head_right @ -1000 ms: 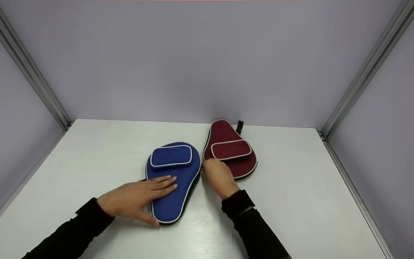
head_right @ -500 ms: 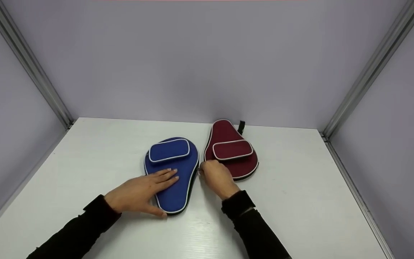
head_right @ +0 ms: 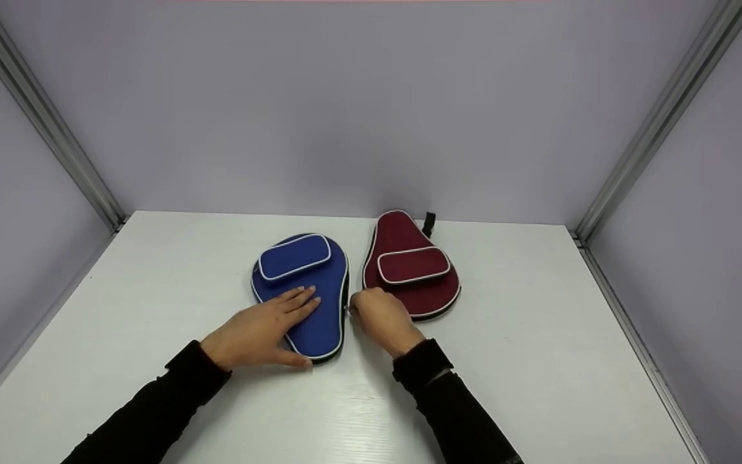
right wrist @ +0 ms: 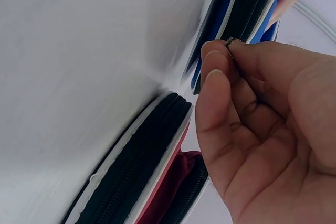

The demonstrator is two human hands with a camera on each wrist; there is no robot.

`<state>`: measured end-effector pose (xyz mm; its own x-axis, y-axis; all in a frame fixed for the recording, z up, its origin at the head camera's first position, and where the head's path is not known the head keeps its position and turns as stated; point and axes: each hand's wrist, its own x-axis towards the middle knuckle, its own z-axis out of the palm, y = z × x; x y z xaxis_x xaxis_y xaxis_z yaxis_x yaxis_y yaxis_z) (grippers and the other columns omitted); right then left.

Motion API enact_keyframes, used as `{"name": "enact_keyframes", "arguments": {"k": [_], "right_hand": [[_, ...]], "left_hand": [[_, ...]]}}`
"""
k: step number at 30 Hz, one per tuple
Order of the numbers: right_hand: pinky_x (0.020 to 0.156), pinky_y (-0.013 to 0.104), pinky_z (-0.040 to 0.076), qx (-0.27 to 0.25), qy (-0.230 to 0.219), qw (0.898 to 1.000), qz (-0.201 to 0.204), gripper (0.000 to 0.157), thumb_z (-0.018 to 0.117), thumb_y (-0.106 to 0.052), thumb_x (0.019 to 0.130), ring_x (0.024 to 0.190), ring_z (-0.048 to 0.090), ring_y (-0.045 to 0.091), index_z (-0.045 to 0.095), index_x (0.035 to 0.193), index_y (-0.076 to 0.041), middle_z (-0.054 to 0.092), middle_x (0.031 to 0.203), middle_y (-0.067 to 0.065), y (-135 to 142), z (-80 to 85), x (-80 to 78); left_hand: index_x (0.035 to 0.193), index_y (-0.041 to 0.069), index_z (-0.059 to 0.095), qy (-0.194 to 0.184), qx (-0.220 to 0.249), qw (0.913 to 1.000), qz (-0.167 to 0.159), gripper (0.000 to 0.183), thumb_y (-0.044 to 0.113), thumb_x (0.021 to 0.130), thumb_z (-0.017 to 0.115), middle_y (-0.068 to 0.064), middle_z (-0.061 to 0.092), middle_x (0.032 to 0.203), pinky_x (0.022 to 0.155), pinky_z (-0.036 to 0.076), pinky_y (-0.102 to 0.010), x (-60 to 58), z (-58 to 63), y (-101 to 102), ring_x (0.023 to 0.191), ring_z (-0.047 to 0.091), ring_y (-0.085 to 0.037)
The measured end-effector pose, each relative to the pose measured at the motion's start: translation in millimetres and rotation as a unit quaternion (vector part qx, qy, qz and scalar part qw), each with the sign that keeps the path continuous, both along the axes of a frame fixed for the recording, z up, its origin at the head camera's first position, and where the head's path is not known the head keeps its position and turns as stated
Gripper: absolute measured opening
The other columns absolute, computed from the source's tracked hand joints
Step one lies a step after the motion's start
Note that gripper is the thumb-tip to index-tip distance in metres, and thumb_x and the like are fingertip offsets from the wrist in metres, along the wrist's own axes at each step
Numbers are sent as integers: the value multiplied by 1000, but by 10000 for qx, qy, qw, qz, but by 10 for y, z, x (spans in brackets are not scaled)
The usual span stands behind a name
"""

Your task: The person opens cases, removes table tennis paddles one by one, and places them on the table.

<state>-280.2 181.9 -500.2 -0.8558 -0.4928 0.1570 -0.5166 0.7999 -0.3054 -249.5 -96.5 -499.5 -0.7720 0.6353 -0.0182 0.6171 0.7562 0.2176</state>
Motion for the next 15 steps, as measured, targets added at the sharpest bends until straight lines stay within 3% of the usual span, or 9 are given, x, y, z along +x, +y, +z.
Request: {"name": "enact_keyframes", "arguments": {"k": [8, 15], "right_hand": [[73, 42, 66, 52, -120, 9999, -47, 10, 82, -3, 106, 81, 68, 11, 87, 98, -6, 84, 91, 6, -10, 0, 26], [76, 44, 69, 72, -195, 9998, -18, 8, 83, -3, 105, 84, 73, 12, 87, 99, -6, 86, 94, 6, 12, 6, 32]], "left_hand": [[183, 7, 39, -47, -54, 9996, 262, 120, 75, 96, 86, -17, 30, 195, 148, 35, -52, -88, -5, 31, 183, 30, -40], [184, 8, 38, -128, -6, 9987, 488, 121, 75, 96, 87, -16, 29, 195, 149, 32, -53, -193, 11, 61, 183, 29, -38]]}}
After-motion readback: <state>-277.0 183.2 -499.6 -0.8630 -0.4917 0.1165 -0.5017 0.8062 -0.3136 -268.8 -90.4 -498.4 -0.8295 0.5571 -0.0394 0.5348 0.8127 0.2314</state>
